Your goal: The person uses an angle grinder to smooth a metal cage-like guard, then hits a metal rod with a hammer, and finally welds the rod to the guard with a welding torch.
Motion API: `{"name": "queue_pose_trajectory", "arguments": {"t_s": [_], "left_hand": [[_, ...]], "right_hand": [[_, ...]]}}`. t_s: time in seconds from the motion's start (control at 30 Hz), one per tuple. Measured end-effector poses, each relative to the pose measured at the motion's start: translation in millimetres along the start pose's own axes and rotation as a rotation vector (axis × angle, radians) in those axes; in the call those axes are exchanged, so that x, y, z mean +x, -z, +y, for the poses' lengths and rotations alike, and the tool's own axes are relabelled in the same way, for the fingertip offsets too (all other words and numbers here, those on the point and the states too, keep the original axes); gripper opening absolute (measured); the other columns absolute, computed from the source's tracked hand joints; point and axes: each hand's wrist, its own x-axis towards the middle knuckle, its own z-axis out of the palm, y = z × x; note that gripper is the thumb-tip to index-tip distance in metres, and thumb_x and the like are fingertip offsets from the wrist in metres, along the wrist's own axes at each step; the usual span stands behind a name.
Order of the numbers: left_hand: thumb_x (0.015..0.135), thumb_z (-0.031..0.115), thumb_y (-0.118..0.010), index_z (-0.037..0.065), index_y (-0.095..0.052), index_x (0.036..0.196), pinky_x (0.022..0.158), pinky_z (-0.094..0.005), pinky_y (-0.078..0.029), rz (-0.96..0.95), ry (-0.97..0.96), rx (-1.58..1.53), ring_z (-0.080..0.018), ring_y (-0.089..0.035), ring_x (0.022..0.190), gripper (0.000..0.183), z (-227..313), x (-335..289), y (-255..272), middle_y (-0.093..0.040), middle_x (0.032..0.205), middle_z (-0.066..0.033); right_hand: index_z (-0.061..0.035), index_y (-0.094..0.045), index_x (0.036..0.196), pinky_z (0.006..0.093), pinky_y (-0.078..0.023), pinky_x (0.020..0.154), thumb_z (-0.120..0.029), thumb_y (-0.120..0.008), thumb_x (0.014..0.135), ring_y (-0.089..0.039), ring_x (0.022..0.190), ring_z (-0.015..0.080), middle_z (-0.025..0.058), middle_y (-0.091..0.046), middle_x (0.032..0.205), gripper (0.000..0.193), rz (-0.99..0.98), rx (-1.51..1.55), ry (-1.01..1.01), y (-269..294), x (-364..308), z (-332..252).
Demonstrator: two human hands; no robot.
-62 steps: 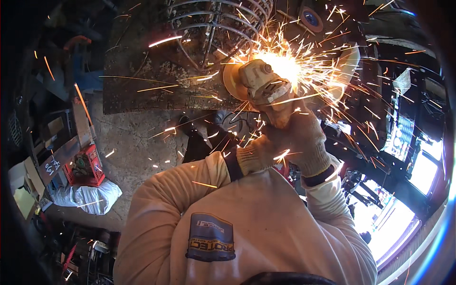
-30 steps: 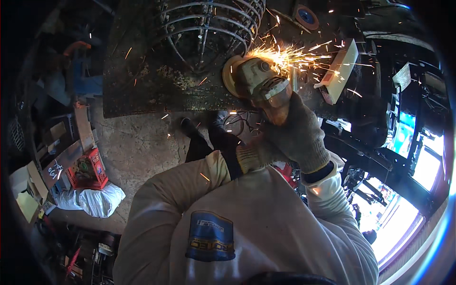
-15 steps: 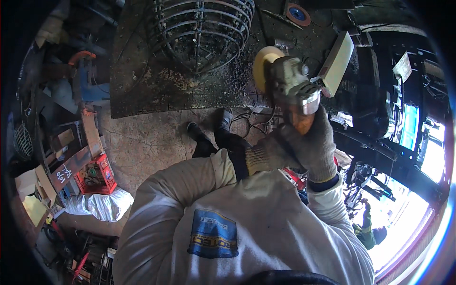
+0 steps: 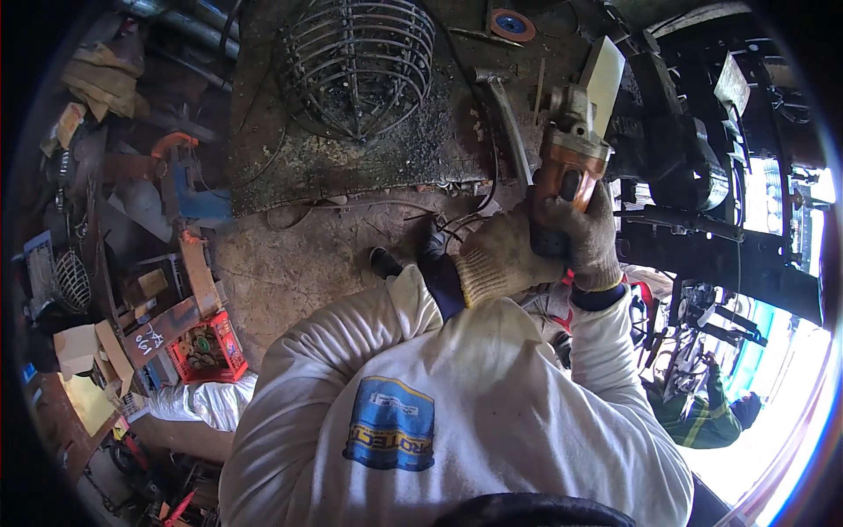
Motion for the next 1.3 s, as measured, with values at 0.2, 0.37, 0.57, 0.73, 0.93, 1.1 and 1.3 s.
{"name": "queue_pose_trajectory", "arguments": {"t_s": [0.2,0.37,0.57,0.73,0.93,1.1,1.3], "left_hand": [[0.072,0.046,-0.091,-0.003,-0.050,0.134,0.086,-0.0401,-0.060,0.159,-0.374,-0.391,-0.0300,-0.070,0.105,0.089,-39.7,12.9,-21.9,-0.067,0.118,-0.0197],[0.081,0.025,-0.088,0.002,-0.054,0.132,0.079,-0.0349,-0.059,-0.527,-0.093,-1.419,-0.0191,-0.070,0.099,0.066,-45.6,24.5,-32.6,-0.069,0.117,-0.0115],[0.080,0.031,-0.084,0.002,-0.063,0.118,0.077,-0.0355,-0.059,0.052,-0.313,-0.358,-0.0226,-0.072,0.087,0.052,-25.8,6.3,-15.1,-0.073,0.094,-0.0127],[0.078,0.044,-0.082,0.002,-0.062,0.113,0.074,-0.0463,-0.060,0.304,-0.084,0.150,-0.0367,-0.073,0.094,0.059,-5.2,12.2,-0.1,-0.072,0.099,-0.0204],[0.074,0.050,-0.084,0.001,-0.042,0.140,0.081,-0.0449,-0.060,0.250,0.005,0.039,-0.0406,-0.071,0.099,0.092,0.9,19.1,-2.3,-0.064,0.123,-0.0248],[0.073,0.048,-0.086,0.000,-0.039,0.144,0.092,-0.0477,-0.056,0.192,-0.016,-0.344,-0.0408,-0.068,0.110,0.098,9.2,32.0,-12.2,-0.065,0.118,-0.0256],[0.079,0.050,-0.081,0.002,-0.048,0.140,0.093,-0.0471,-0.056,0.421,-0.260,0.112,-0.0397,-0.067,0.110,0.084,-27.0,66.9,-35.8,-0.056,0.126,-0.0272]], "right_hand": [[0.0031,-0.052,0.135,0.0399,-0.059,0.091,-0.019,-0.075,0.080,-0.071,0.100,0.0262,0.0152,-0.068,0.115,0.064,-0.071,0.565,0.080,0.8,0.2,10.9],[0.0050,-0.048,0.142,0.0445,-0.057,0.098,-0.023,-0.077,0.082,-0.070,0.110,0.0317,0.0209,-0.066,0.125,0.072,-0.180,0.748,0.097,9.5,13.1,41.1],[0.0048,-0.050,0.139,0.0403,-0.055,0.099,-0.030,-0.076,0.087,-0.069,0.110,0.0308,0.0181,-0.067,0.123,0.068,-0.163,0.614,0.029,3.2,20.7,17.9],[0.0012,-0.053,0.136,0.0354,-0.051,0.098,-0.048,-0.087,0.076,-0.068,0.109,0.0248,0.0155,-0.068,0.119,0.085,0.164,-0.180,-0.042,-23.3,27.3,20.8],[0.0033,-0.059,0.127,0.0353,-0.057,0.085,-0.029,-0.085,0.077,-0.070,0.093,0.0219,0.0150,-0.070,0.111,0.064,0.081,0.208,-0.131,-5.9,47.8,14.2],[0.0040,-0.062,0.124,0.0352,-0.058,0.084,-0.024,-0.080,0.082,-0.072,0.092,0.0231,0.0143,-0.071,0.109,0.054,-0.032,0.340,-0.128,10.6,67.6,16.0],[0.0072,-0.063,0.124,0.0388,-0.053,0.094,-0.049,-0.085,0.069,-0.071,0.103,0.0318,0.0214,-0.072,0.111,0.081,0.075,-0.445,-0.148,-4.4,69.9,-27.0]]}}
